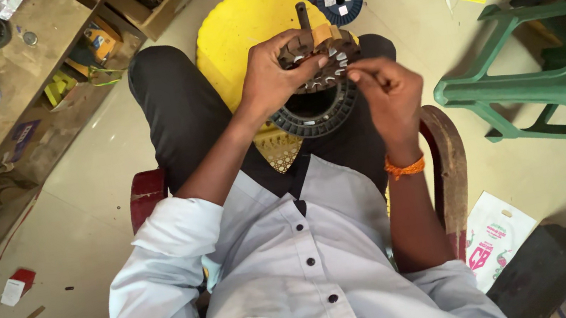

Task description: The person sits on a chair with a small electric motor armature on their lap and inserts small brush components one at a time into slots around the commutator, pressing each into place by hand and turning the armature to reach the next slot.

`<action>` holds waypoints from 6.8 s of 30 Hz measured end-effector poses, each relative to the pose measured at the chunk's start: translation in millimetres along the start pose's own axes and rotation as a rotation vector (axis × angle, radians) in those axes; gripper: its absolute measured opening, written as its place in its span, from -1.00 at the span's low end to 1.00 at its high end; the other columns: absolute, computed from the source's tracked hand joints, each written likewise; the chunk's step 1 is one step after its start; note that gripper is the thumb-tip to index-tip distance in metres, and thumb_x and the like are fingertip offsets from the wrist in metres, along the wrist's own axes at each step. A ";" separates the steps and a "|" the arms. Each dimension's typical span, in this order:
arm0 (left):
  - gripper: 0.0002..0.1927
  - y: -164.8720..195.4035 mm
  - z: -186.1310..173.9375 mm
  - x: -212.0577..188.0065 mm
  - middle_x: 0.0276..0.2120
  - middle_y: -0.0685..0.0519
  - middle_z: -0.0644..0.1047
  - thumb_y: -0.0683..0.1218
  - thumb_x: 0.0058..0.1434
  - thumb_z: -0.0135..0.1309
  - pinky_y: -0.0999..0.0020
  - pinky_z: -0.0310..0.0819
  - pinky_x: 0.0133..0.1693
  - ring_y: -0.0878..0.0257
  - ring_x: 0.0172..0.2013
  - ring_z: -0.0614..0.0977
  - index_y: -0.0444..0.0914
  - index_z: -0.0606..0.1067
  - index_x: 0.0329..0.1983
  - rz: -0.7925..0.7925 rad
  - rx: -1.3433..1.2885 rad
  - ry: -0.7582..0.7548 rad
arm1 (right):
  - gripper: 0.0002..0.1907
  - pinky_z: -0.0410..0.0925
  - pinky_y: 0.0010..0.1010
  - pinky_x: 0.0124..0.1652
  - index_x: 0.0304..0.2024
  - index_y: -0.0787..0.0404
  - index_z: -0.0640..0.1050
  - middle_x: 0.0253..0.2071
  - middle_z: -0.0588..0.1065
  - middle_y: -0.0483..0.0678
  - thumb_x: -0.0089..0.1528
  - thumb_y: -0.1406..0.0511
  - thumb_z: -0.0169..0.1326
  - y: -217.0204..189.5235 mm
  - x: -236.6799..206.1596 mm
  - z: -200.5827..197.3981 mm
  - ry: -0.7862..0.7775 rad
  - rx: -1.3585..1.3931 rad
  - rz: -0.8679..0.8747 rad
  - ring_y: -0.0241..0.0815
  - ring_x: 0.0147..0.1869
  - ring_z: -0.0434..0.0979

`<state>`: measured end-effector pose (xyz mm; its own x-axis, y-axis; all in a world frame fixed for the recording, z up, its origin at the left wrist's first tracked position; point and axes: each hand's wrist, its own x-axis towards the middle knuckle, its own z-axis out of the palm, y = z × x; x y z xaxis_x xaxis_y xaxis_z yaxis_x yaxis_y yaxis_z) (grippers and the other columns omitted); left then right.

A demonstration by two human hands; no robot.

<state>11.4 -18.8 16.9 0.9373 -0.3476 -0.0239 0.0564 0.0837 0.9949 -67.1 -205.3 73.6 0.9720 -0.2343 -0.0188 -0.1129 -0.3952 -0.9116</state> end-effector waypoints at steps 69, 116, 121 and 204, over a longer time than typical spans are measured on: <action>0.17 -18.4 1.7 11.9 0.34 -0.02 0.33 -0.26 0.31 0.28 0.15 0.41 0.29 0.16 0.29 0.51 0.07 -0.35 0.60 0.039 -0.432 -0.158 | -0.84 0.10 -0.44 -0.46 -0.23 0.36 0.59 -0.55 0.35 -0.14 0.39 0.35 0.22 -56.7 146.5 27.5 -0.525 -0.359 -0.341 -0.42 -0.47 0.18; -0.66 -25.2 -2.1 11.2 -0.06 0.07 0.49 -0.05 0.38 0.21 0.34 0.45 0.10 0.28 0.01 0.56 -0.26 0.42 0.10 0.153 -0.043 -0.151 | -0.88 0.10 -0.60 -0.40 -0.18 0.37 0.63 -0.42 0.44 -0.28 0.37 0.39 0.15 -15.4 -4.6 20.3 0.027 0.025 -0.003 -0.52 -0.40 0.22; -0.59 -22.8 -0.4 11.3 -0.06 0.07 0.51 -0.05 0.28 0.30 0.36 0.46 0.10 0.29 0.00 0.57 -0.29 0.45 0.10 0.136 -0.068 -0.102 | -0.90 0.08 -0.61 -0.41 -0.17 0.36 0.64 -0.46 0.40 -0.29 0.36 0.40 0.18 -8.1 -14.1 19.3 0.036 0.044 0.028 -0.53 -0.42 0.19; -0.27 -26.3 14.7 10.3 0.12 -0.05 0.54 -0.15 0.15 0.42 0.27 0.49 0.24 0.23 0.18 0.59 -0.17 0.16 0.20 -0.074 -0.461 -0.044 | -0.86 0.40 -0.41 -0.28 -0.22 0.17 0.69 -0.27 0.62 -0.10 0.33 0.25 0.37 -45.7 168.4 24.0 -0.665 -0.612 -1.004 -0.12 -0.28 0.61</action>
<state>14.6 -38.3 -8.0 0.9101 -0.4066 -0.0793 0.2789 0.4598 0.8431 106.6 -205.4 102.2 0.5833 0.7897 0.1900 0.7965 -0.5103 -0.3244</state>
